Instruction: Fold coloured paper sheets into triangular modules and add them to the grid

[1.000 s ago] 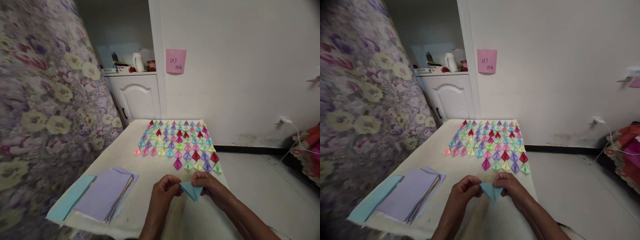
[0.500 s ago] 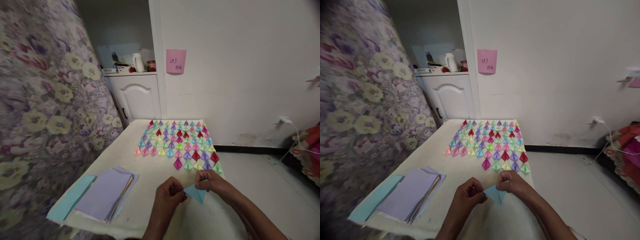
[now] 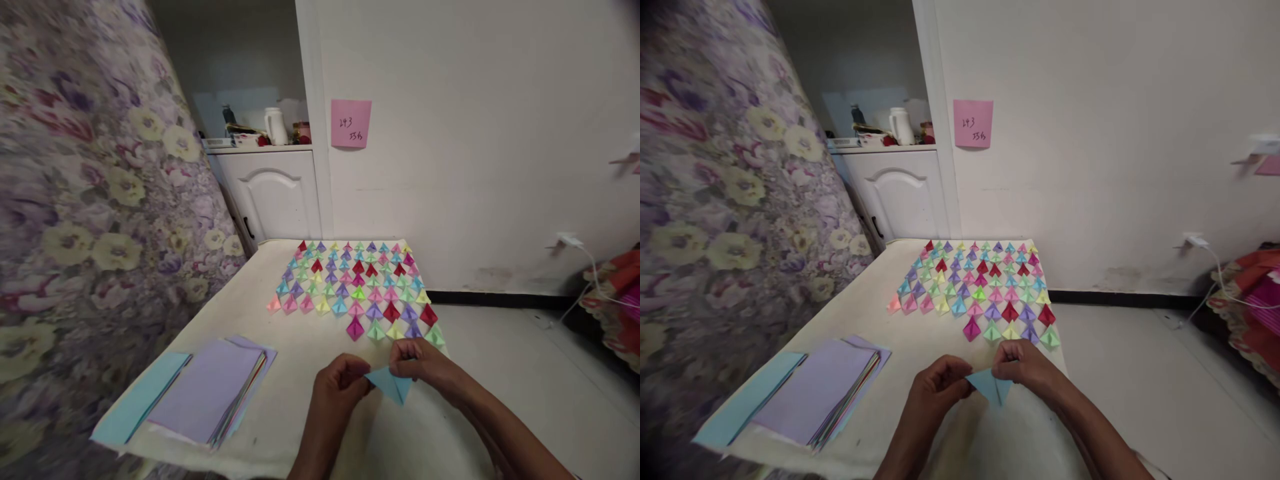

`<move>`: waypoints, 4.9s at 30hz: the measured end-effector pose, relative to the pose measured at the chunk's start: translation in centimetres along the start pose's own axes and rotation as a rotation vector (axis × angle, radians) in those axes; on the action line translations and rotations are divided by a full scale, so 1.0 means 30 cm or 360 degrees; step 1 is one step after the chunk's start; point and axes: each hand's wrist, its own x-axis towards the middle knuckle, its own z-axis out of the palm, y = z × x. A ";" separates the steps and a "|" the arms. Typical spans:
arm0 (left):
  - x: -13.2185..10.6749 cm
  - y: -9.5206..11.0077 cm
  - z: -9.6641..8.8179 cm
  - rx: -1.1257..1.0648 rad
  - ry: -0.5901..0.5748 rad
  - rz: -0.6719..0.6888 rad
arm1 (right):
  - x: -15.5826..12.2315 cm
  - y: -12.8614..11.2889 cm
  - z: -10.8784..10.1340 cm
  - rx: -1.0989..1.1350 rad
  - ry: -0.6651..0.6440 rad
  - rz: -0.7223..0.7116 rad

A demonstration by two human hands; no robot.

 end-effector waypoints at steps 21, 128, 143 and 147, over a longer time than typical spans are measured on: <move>-0.003 0.000 0.017 -0.0226 0.0111 -0.0057 | 0.014 0.034 0.032 0.0045 0.0134 -0.0236; 0.031 -0.040 0.014 -0.0316 -0.0213 -0.0096 | -0.029 -0.005 0.086 -0.0156 0.0072 -0.0440; -0.005 -0.005 0.053 0.0382 0.0047 0.0171 | -0.009 0.010 0.110 -0.0448 0.0449 -0.0301; -0.013 -0.005 0.060 0.0479 0.0106 0.0202 | -0.015 -0.002 0.121 -0.0535 0.0560 -0.0421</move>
